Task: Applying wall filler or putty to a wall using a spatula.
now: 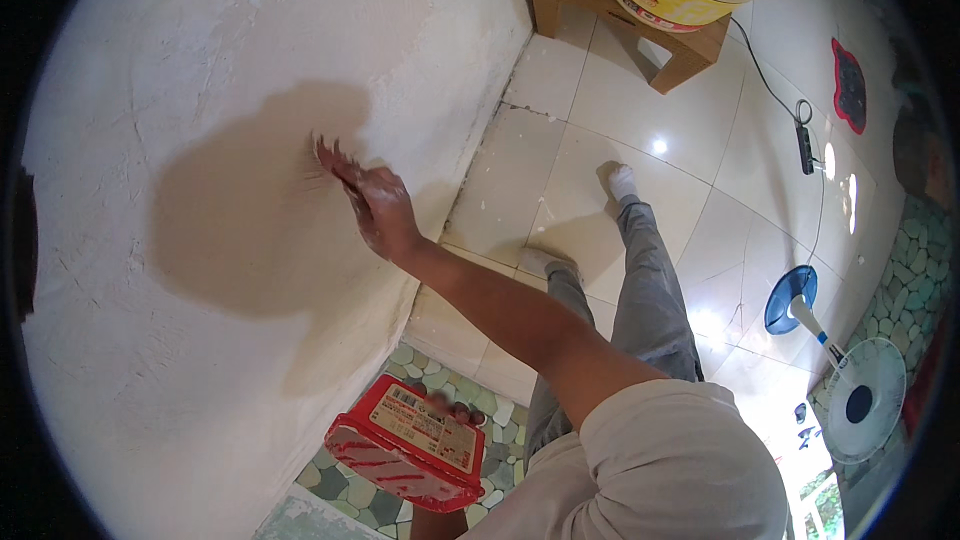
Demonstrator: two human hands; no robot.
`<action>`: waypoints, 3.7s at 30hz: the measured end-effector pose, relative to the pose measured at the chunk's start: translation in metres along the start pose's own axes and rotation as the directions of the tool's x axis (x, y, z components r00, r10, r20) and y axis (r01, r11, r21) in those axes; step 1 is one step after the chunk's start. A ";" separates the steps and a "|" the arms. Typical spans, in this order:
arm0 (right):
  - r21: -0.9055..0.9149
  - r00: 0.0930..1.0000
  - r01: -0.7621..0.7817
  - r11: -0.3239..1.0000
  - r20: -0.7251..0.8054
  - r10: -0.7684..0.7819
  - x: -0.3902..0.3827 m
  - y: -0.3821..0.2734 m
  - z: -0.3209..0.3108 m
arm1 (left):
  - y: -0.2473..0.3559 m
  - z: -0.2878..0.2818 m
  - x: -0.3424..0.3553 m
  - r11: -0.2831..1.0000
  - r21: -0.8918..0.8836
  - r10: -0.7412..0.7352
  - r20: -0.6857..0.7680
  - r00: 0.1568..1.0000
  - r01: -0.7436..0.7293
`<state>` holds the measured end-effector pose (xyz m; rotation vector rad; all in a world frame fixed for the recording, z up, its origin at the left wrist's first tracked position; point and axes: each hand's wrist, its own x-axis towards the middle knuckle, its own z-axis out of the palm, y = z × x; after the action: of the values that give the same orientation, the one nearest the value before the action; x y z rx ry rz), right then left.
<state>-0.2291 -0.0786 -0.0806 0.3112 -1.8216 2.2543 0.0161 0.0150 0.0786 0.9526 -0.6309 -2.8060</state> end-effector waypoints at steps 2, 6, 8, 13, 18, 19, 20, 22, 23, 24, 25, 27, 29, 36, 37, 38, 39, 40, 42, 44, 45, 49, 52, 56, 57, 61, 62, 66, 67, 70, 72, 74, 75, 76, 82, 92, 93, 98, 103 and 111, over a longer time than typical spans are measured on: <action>-0.026 0.997 -0.002 1.000 0.076 0.004 -0.014 0.003 -0.016 | 0.005 -0.006 0.000 1.000 -0.008 -0.019 0.019 1.000 0.019; -0.106 0.978 -0.104 0.989 0.168 0.121 -0.048 0.018 -0.040 | 0.013 -0.020 -0.002 0.999 -0.017 -0.033 0.069 0.997 0.034; -0.038 0.990 -0.140 0.989 0.031 0.141 -0.042 0.029 -0.045 | 0.016 -0.026 -0.004 0.996 0.084 -0.005 0.027 1.000 0.003; -0.153 0.952 -0.112 0.982 -0.301 0.062 0.037 0.059 -0.058 | 0.026 -0.031 -0.008 0.995 0.104 -0.004 -0.002 1.000 0.004; 0.159 0.923 -0.204 0.966 -0.298 0.244 0.071 0.054 -0.037 | 0.023 -0.047 -0.023 0.997 0.078 0.021 -0.051 0.998 -0.017; 0.138 0.928 -0.231 0.963 -0.265 0.261 0.073 0.056 -0.031 | 0.023 -0.047 -0.019 0.997 0.070 0.016 -0.022 1.000 -0.015; 0.136 0.931 -0.232 0.963 -0.257 0.260 0.073 0.056 -0.024 | 0.023 -0.047 -0.015 0.998 0.062 0.011 0.008 1.000 -0.012; 0.199 0.935 -0.229 0.953 -0.229 0.272 0.059 0.052 -0.010 | 0.023 -0.047 -0.012 0.999 0.047 0.009 0.005 1.000 -0.009; 0.229 0.936 -0.225 0.947 -0.219 0.276 0.051 0.052 -0.006 | 0.023 -0.047 -0.010 0.999 0.038 -0.002 0.006 1.000 0.002; 0.219 0.945 -0.215 0.952 -0.200 0.259 0.043 0.050 -0.002 | 0.022 -0.046 -0.008 0.999 0.035 -0.001 0.009 1.000 0.001; 0.220 0.945 -0.216 0.951 -0.199 0.260 0.034 0.044 0.003 | 0.023 -0.045 -0.008 0.999 0.037 0.003 0.006 1.000 -0.003; 0.259 0.943 -0.250 0.933 -0.152 0.295 0.019 0.032 0.010 | 0.024 -0.045 -0.009 0.999 0.041 0.005 0.005 1.000 -0.005; 0.252 0.962 -0.188 0.949 -0.149 0.230 0.007 0.021 0.012 | 0.024 -0.046 -0.010 0.998 0.055 0.009 -0.002 1.000 -0.009; 0.111 0.971 -0.233 0.966 0.088 0.224 -0.038 -0.005 -0.005 | 0.026 -0.049 -0.014 0.999 0.040 -0.004 -0.007 1.000 0.005; 0.033 0.947 -0.271 0.962 0.190 0.260 -0.039 -0.022 -0.008 | 0.029 -0.051 -0.015 0.998 0.066 -0.001 0.013 1.000 0.000; -0.048 0.910 -0.300 0.953 0.285 0.301 -0.041 -0.032 -0.010 | 0.029 -0.053 -0.015 0.996 0.091 0.000 0.034 0.999 -0.003; -0.047 0.911 -0.300 0.953 0.283 0.301 -0.048 -0.032 -0.009 | 0.030 -0.054 -0.015 0.996 0.093 -0.001 0.034 0.999 -0.002; 0.010 0.936 -0.225 0.974 0.282 0.213 -0.051 -0.028 -0.011 | 0.029 -0.053 -0.013 0.997 0.077 -0.008 0.040 0.999 0.005; 0.067 0.954 -0.147 0.987 0.273 0.123 -0.061 -0.010 -0.012 | 0.029 -0.050 -0.010 0.998 0.064 -0.018 0.047 0.999 0.015; 0.306 0.941 -0.334 0.892 0.167 0.295 -0.066 0.011 -0.018 | 0.029 -0.045 -0.007 0.999 0.023 -0.049 0.060 0.997 0.048; 0.464 0.942 -0.325 0.824 0.080 0.327 -0.062 0.020 -0.022 | 0.030 -0.049 -0.008 0.999 0.024 -0.047 0.060 0.997 0.046; 0.406 0.932 -0.161 0.900 -0.236 0.274 0.004 0.038 -0.029 | 0.033 -0.060 -0.014 0.999 0.031 -0.044 0.033 0.999 0.043; 0.172 0.936 -0.177 0.969 -0.275 0.220 0.032 0.053 -0.029 | 0.033 -0.065 -0.014 0.999 0.031 -0.040 0.046 0.998 0.038; 0.223 0.926 -0.247 0.943 -0.231 0.297 0.033 0.036 -0.007 | 0.033 -0.068 -0.015 0.999 0.027 -0.031 0.049 0.998 0.030; 0.293 0.925 -0.268 0.918 -0.190 0.330 0.030 0.029 -0.002 | 0.034 -0.067 -0.016 0.999 0.026 -0.030 0.047 0.998 0.029; 0.477 0.895 -0.344 0.809 -0.093 0.436 0.013 0.015 0.008 | 0.034 -0.066 -0.015 0.999 0.037 -0.039 0.056 0.998 0.037; 0.493 0.892 -0.352 0.796 -0.082 0.445 0.005 0.011 0.011 | 0.034 -0.067 -0.015 0.998 0.049 -0.039 0.048 0.998 0.036; 0.453 0.865 -0.472 0.756 0.073 0.496 -0.027 -0.009 0.017 | 0.036 -0.071 -0.013 0.997 0.058 -0.053 0.076 0.996 0.049; 0.453 0.866 -0.468 0.759 0.067 0.495 -0.033 -0.011 0.014 | 0.036 -0.069 -0.012 0.997 0.050 -0.068 0.064 0.996 0.065; 0.344 0.906 -0.421 0.839 0.116 0.406 -0.053 -0.005 0.006 | 0.036 -0.062 -0.010 0.996 0.041 -0.085 0.052 0.995 0.083; 0.113 0.949 -0.295 0.949 0.153 0.276 -0.061 -0.002 -0.006 | 0.038 -0.060 -0.010 0.996 0.042 -0.082 0.050 0.995 0.080; 0.129 0.924 -0.348 0.929 0.213 0.317 -0.064 0.003 -0.022 | 0.038 -0.061 -0.009 0.996 0.057 -0.074 0.089 0.993 0.069; 0.135 0.893 -0.404 0.905 0.273 0.358 -0.065 0.006 -0.026 | 0.038 -0.064 -0.010 0.996 0.058 -0.070 0.093 0.993 0.064; 0.136 0.895 -0.399 0.907 0.274 0.353 -0.062 0.013 -0.028 | 0.037 -0.067 -0.011 0.997 0.057 -0.066 0.091 0.994 0.061; 0.152 0.907 -0.283 0.947 -0.279 0.315 0.039 0.008 -0.048 | 0.033 -0.066 -0.018 0.999 0.044 -0.028 0.024 0.999 0.027; -0.023 0.878 -0.411 0.911 -0.279 0.389 0.109 0.072 -0.039 | 0.009 -0.044 -0.008 1.000 0.001 -0.008 0.069 0.998 0.007; -0.021 0.882 -0.404 0.914 -0.275 0.384 0.109 0.066 -0.032 | 0.008 -0.044 -0.009 1.000 0.000 -0.001 0.074 0.997 0.001; 0.069 0.914 -0.344 0.937 -0.204 0.350 0.088 0.003 0.015 | -0.004 -0.040 -0.019 0.996 0.008 0.093 0.072 0.993 -0.094; 0.087 0.963 -0.259 0.962 -0.058 0.265 0.037 -0.046 0.062 | -0.002 -0.022 -0.022 0.987 -0.034 0.157 0.130 0.979 -0.154; -0.100 0.813 -0.226 0.969 0.529 0.244 -0.057 -0.078 0.016 | -0.019 0.030 -0.029 0.935 -0.168 0.316 -0.002 0.949 -0.311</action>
<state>-0.1503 -0.0803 -0.0222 0.8341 -2.2726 2.4747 0.0219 0.0496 0.1086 0.7158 -0.4915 -2.5416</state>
